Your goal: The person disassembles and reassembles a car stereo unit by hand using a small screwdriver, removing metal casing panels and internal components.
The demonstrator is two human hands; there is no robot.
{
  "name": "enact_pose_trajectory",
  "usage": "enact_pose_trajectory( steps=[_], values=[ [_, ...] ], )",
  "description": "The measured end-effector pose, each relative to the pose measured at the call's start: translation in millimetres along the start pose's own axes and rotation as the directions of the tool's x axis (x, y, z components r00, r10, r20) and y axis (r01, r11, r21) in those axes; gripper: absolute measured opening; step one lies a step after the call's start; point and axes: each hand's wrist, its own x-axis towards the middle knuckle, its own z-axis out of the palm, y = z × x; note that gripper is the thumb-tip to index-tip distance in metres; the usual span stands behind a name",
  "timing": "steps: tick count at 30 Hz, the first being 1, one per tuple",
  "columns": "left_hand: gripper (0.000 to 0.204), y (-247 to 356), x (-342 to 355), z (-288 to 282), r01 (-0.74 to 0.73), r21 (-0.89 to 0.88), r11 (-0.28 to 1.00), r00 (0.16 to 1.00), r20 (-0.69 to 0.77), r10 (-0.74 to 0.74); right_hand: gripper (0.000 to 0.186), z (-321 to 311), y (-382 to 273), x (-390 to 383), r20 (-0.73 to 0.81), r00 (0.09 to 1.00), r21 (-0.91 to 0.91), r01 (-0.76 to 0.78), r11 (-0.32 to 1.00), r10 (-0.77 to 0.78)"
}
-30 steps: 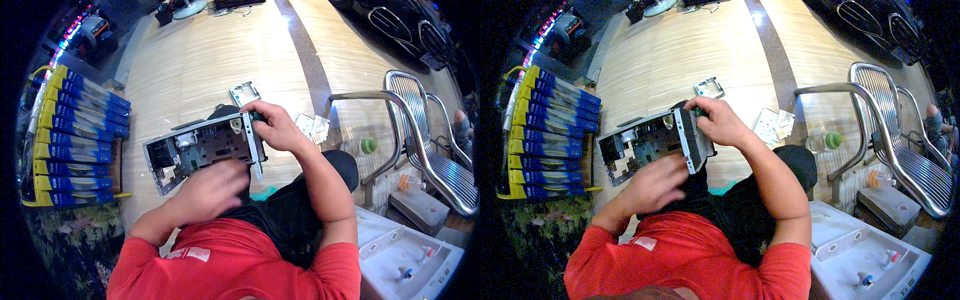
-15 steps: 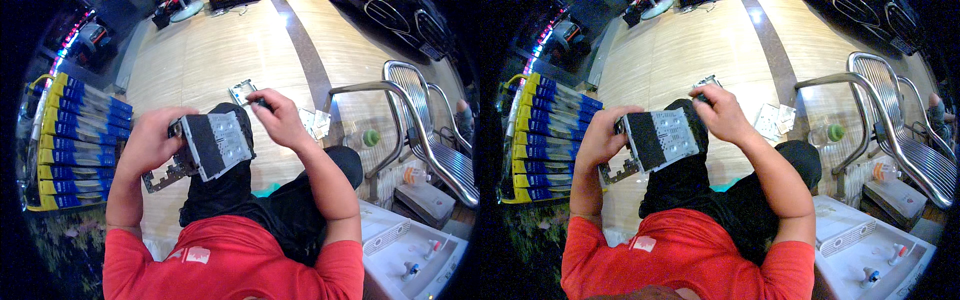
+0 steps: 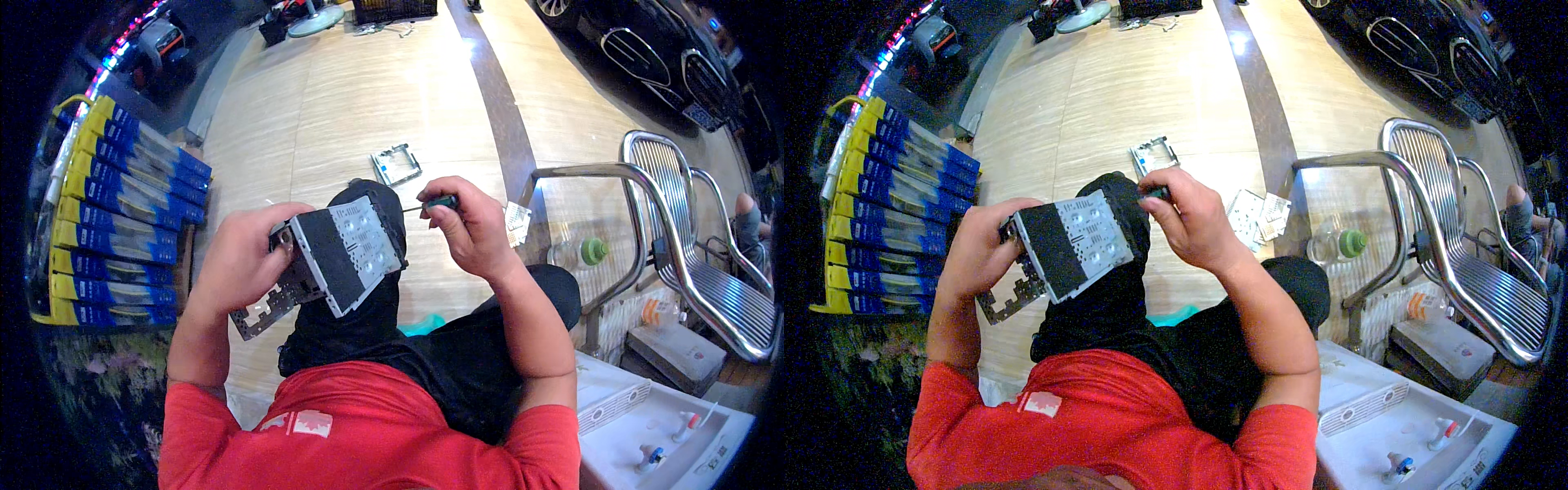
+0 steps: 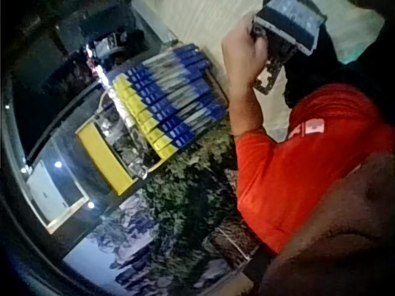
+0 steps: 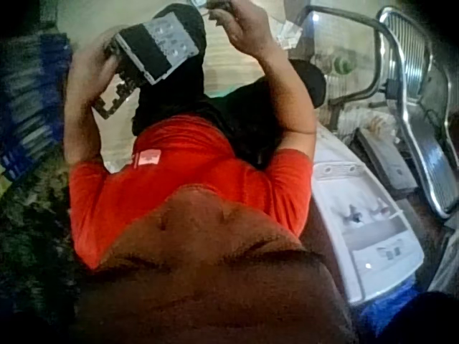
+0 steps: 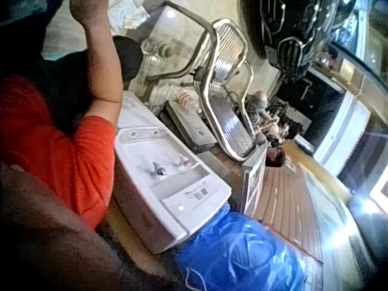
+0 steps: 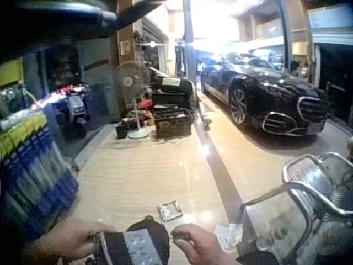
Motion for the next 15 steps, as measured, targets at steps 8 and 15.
enact_pose_trajectory(
  steps=[8, 15],
  values=[
    [0.034, 14, 21, -2, -0.043, 0.129, 0.991, 0.997, 0.073, 0.034, 0.028, 9, -3, 4, 0.039, 0.989, -0.129, 0.148, 0.981, -0.144],
    [0.036, 22, 26, -1, -0.052, 0.165, 0.985, 0.993, 0.117, 0.033, 0.033, 12, -4, 6, 0.08, 0.983, -0.18, 0.18, 0.967, -0.168]
  ],
)
